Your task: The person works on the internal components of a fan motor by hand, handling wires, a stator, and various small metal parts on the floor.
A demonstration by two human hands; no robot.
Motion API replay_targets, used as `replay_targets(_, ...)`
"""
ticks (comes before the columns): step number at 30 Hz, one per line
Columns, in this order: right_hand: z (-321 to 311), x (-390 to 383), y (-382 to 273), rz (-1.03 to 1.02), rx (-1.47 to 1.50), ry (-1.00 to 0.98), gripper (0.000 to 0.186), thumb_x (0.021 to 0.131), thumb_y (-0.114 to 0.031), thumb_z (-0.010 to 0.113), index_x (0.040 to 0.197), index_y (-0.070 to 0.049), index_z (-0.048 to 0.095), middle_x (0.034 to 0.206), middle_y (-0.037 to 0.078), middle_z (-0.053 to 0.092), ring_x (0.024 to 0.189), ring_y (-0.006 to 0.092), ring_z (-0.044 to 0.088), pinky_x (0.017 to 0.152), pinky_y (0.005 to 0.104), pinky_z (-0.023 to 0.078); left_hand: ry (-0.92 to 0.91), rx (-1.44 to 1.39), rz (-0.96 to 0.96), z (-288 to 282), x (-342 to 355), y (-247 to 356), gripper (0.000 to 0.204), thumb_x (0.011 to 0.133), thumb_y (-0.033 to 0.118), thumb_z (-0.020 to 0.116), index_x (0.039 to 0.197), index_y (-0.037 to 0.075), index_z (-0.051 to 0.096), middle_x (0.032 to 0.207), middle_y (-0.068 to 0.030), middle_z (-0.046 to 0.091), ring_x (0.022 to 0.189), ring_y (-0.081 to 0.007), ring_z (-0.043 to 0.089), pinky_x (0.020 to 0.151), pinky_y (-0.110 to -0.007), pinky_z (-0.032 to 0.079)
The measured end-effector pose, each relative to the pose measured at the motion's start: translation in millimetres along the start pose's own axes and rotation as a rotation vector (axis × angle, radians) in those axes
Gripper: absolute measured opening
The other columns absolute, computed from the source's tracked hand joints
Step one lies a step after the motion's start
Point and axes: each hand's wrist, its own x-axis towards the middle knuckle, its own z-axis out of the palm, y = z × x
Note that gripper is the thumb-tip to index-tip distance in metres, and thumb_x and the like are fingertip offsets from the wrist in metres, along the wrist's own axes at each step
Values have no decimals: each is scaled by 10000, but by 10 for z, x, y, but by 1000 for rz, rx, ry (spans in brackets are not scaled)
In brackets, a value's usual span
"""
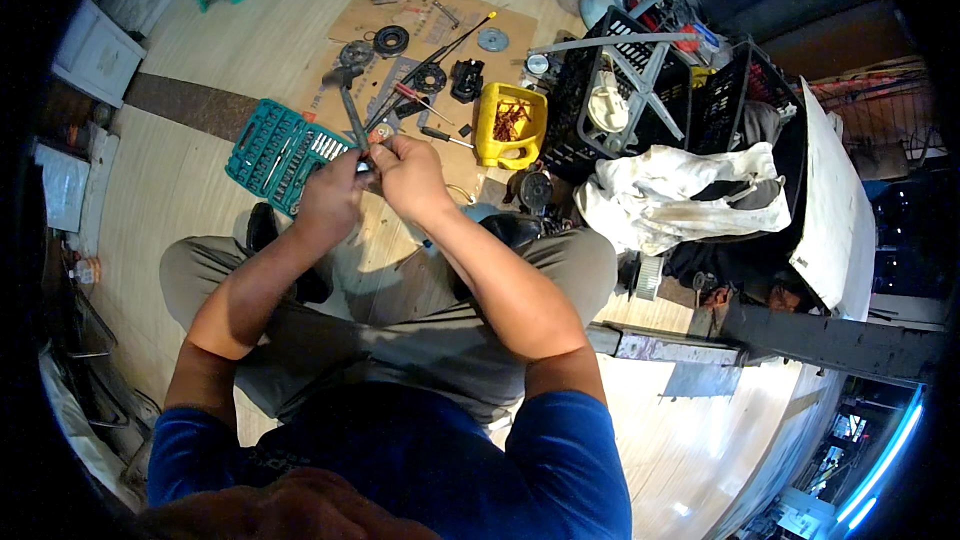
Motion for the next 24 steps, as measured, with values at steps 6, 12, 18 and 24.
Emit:
replay_targets(6,-101,146,205,21,43,42,199,918,-100,578,801,54,626,697,53,617,596,108,531,545,274,441,-9,199,146,10,29,32,444,832,239,655,1126,-55,498,871,-210,619,764,-369,631,641,-421,509)
replay_targets(12,-95,126,146,-44,-26,49,183,909,-96,586,805,48,630,678,51,611,593,104,524,547,268,435,1,239,199,-3,36,32,490,837,196,649,1196,-77,459,909,-214,612,802,-368,626,659,-407,510)
replay_targets(18,-26,170,223,-57,-51,107,184,906,-103,595,778,26,627,666,37,602,558,97,511,515,265,415,-116,386,115,89,-35,-32,274,898,107,523,1102,-69,471,905,-227,604,812,-395,616,686,-444,500)
replay_targets(24,-133,278,148,95,167,-95,151,904,-150,628,848,-11,644,667,0,579,546,60,470,473,210,366,-23,81,8,75,58,-109,213,927,115,482,1078,-36,480,880,-214,607,808,-413,605,684,-470,475)
